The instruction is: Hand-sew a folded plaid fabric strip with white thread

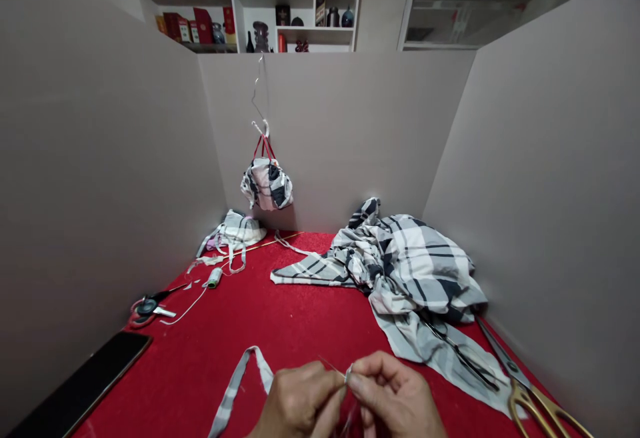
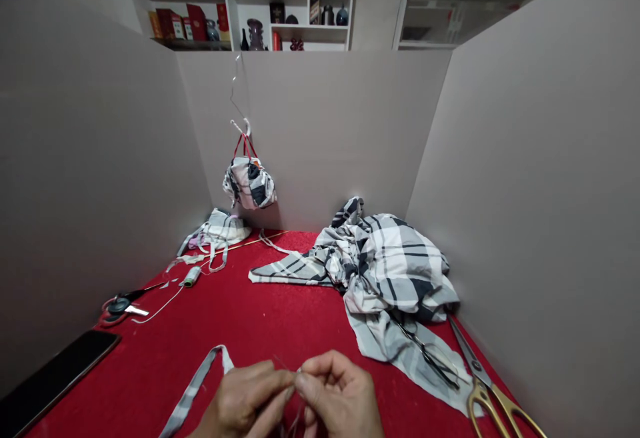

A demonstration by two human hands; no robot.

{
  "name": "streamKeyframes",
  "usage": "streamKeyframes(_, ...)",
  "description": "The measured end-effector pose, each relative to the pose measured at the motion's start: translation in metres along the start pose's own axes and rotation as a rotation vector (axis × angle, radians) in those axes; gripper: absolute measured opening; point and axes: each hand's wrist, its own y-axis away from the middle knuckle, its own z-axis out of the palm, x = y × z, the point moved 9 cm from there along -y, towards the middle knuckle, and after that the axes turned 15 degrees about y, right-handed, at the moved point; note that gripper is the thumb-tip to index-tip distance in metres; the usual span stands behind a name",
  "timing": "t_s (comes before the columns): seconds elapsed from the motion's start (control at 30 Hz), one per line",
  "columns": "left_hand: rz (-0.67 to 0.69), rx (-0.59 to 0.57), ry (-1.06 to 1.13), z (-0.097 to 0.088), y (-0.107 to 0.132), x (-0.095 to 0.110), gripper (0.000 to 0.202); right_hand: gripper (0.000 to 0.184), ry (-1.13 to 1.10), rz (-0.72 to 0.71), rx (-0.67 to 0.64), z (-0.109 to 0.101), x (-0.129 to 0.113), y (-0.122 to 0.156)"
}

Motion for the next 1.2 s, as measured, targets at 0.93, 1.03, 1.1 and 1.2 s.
streamKeyframes(0.93, -0.878, 0.047, 0.749, 0.009, 0.022, -0.069, 0.027, 0.03, -0.533, -0.034, 0.229, -0.101, -0.024, -0.034)
streamKeyframes(1.03, -0.903, 0.084, 0.849, 0.009, 0.023, -0.072, 0.028, 0.015, -0.634, -0.004, 0.435, -0.143, -0.011, -0.028)
streamKeyframes(1.1, -0.918, 0.107, 0.896, 0.008, 0.023, -0.071, 0.029, 0.017, -0.602, -0.023, 0.629, -0.173, -0.002, -0.022)
streamKeyframes(1.2, -0.948, 0.124, 0.961, 0.008, 0.024, -0.07, 0.03, 0.019, -0.515, -0.12, 0.864, -0.206, 0.0, -0.01)
